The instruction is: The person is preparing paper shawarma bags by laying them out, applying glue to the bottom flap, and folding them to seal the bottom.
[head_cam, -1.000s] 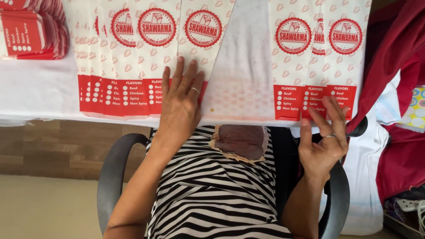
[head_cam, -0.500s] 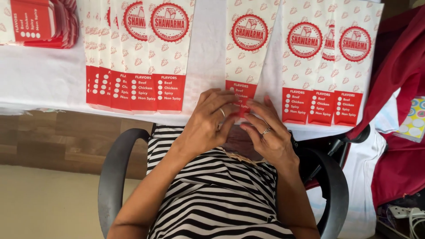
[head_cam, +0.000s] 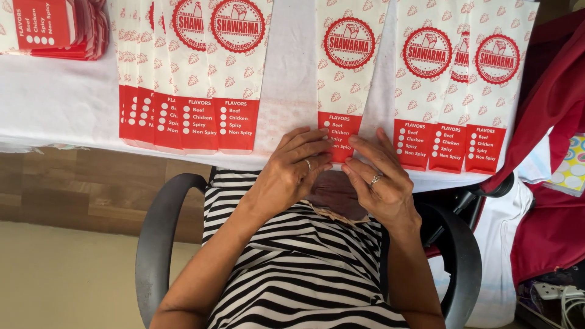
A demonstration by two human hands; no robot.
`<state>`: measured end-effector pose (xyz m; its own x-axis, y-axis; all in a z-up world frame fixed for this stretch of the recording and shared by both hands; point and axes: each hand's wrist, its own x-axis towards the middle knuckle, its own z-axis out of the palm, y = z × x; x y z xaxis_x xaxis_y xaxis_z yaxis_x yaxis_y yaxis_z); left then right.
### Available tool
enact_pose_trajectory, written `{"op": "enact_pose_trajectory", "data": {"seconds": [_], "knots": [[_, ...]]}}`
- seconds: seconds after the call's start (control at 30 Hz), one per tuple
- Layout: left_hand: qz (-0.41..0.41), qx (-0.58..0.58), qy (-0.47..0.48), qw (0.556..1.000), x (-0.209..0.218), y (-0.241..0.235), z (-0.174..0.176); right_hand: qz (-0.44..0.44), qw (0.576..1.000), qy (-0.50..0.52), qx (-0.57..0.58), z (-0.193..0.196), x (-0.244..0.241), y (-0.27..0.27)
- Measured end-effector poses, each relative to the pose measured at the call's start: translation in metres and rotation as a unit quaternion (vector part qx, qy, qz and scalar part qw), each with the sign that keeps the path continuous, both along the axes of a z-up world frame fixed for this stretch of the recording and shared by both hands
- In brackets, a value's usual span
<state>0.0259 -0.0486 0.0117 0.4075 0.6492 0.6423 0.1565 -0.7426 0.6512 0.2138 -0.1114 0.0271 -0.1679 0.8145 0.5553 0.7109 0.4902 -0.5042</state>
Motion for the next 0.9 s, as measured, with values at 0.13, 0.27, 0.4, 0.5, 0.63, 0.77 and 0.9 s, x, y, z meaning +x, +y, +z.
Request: {"op": "enact_pose_trajectory", "data": {"seconds": [0.13, 0.27, 0.4, 0.5, 0.63, 0.77, 0.9], "knots": [[0.038, -0.045, -0.003, 0.998, 0.007, -0.003, -0.003, -0.044, 0.998, 0.029, -0.025, 0.004, -0.007, 0.002], [0.063, -0.131, -0.012, 0.989, 0.012, -0.003, 0.0, -0.068, 0.99, 0.091, -0.085, 0.019, -0.011, 0.008], [0.06, -0.158, 0.005, 0.986, 0.014, -0.002, -0.003, -0.079, 0.988, 0.095, -0.09, 0.023, -0.015, 0.011], [0.049, -0.184, 0.018, 0.981, 0.01, 0.0, -0.002, -0.086, 0.988, 0.095, -0.088, 0.021, -0.014, 0.012], [-0.006, -0.22, 0.026, 0.975, 0.0, 0.005, 0.0, -0.083, 0.984, 0.104, -0.122, 0.029, -0.01, 0.006], [-0.033, -0.16, 0.085, 0.983, -0.001, 0.006, 0.011, -0.103, 0.984, 0.113, -0.095, 0.012, -0.001, -0.001], [-0.042, -0.093, 0.147, 0.984, 0.007, 0.01, 0.016, -0.156, 0.982, 0.098, -0.052, 0.013, 0.028, -0.019]]}}
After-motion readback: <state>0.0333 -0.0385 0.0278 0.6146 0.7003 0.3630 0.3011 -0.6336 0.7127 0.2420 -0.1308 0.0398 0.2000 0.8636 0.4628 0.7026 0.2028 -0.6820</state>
